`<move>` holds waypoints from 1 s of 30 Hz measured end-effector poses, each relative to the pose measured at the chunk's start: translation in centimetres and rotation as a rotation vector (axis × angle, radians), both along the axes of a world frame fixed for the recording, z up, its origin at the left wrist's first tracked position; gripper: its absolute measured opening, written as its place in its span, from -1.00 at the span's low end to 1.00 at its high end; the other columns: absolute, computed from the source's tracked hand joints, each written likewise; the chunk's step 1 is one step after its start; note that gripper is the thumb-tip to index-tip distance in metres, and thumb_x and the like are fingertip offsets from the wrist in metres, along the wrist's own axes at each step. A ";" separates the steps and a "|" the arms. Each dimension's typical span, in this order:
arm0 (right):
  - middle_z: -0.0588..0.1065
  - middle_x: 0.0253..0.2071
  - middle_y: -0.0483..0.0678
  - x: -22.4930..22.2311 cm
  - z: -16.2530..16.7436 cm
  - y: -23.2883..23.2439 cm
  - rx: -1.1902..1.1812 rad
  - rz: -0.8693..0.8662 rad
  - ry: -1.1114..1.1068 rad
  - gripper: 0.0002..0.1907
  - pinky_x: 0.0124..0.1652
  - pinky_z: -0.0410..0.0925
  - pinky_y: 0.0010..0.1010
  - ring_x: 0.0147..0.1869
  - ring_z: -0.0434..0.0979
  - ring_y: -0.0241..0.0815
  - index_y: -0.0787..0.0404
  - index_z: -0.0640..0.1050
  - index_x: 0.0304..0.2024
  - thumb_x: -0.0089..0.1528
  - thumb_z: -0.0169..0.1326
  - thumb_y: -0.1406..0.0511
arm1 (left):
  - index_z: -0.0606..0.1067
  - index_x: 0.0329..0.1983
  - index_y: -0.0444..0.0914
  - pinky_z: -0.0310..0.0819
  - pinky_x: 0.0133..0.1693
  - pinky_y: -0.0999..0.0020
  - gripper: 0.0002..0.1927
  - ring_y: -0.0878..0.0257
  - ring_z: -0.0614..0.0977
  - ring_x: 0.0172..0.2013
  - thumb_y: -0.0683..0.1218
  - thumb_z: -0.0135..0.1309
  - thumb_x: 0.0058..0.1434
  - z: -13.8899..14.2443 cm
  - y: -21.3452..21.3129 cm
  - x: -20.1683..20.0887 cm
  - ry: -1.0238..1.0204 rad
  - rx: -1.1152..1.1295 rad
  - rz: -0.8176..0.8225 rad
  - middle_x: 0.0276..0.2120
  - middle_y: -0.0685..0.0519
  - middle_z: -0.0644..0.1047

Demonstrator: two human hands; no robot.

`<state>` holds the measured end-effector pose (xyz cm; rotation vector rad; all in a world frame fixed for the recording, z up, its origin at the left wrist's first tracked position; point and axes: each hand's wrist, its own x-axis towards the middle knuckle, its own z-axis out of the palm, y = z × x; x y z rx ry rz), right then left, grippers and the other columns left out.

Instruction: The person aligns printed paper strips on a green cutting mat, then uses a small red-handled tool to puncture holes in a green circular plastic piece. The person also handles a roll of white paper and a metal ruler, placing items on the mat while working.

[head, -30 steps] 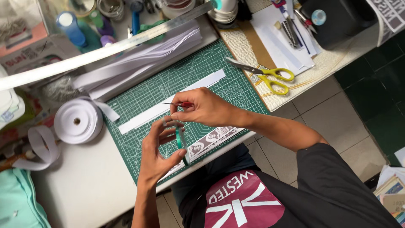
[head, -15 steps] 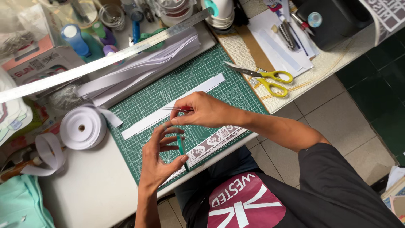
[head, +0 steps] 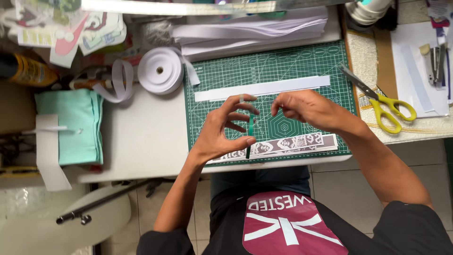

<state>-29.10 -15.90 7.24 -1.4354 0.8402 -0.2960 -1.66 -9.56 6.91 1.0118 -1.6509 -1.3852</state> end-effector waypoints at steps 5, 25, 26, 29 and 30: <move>0.23 -0.56 -0.28 0.5 0.1 0.7 0.010 0.019 0.063 -0.46 -0.55 0.04 -0.58 -0.54 0.08 -0.45 0.24 0.60 -0.15 0.40 -0.21 -0.02 | 0.34 0.36 -0.14 0.80 -0.08 0.21 -0.14 0.04 0.74 -0.04 0.20 0.29 0.00 -0.3 0.0 -0.4 -0.016 -0.049 -0.009 0.04 -0.08 0.62; 0.43 -0.52 -0.20 1.3 -0.7 0.7 -0.200 0.023 0.056 -0.48 -0.45 0.25 -0.49 -0.46 0.30 -0.40 0.21 0.63 -0.26 0.36 -0.12 -0.04 | 0.35 0.36 -0.14 0.81 -0.10 0.15 -0.07 -0.01 0.76 -0.04 0.29 0.30 -0.05 -1.5 -0.1 -0.8 -0.041 -0.047 -0.049 0.03 -0.13 0.64; 0.43 -0.52 -0.20 1.4 -0.7 0.8 -0.192 0.021 0.057 -0.49 -0.45 0.24 -0.49 -0.47 0.29 -0.39 0.22 0.63 -0.26 0.36 -0.11 -0.03 | 0.35 0.36 -0.14 0.81 -0.10 0.15 -0.07 -0.01 0.76 -0.04 0.29 0.30 -0.06 -1.5 -0.1 -0.8 -0.048 -0.051 -0.047 0.03 -0.12 0.64; 0.42 -0.54 -0.20 1.5 -0.8 0.8 -0.184 0.008 0.085 -0.51 -0.46 0.23 -0.49 -0.48 0.28 -0.40 0.22 0.64 -0.27 0.36 -0.10 -0.01 | 0.36 0.36 -0.14 0.81 -0.10 0.15 -0.07 -0.01 0.76 -0.02 0.29 0.31 -0.06 -1.4 0.0 -0.7 -0.054 -0.052 -0.046 0.04 -0.12 0.64; 0.43 -0.55 -0.21 1.5 -0.8 0.7 -0.184 0.003 0.098 -0.51 -0.47 0.22 -0.49 -0.49 0.28 -0.40 0.22 0.64 -0.28 0.36 -0.10 -0.01 | 0.36 0.36 -0.14 0.81 -0.10 0.15 -0.08 -0.01 0.76 -0.02 0.28 0.31 -0.06 -1.4 0.0 -0.6 -0.055 -0.051 -0.048 0.04 -0.13 0.64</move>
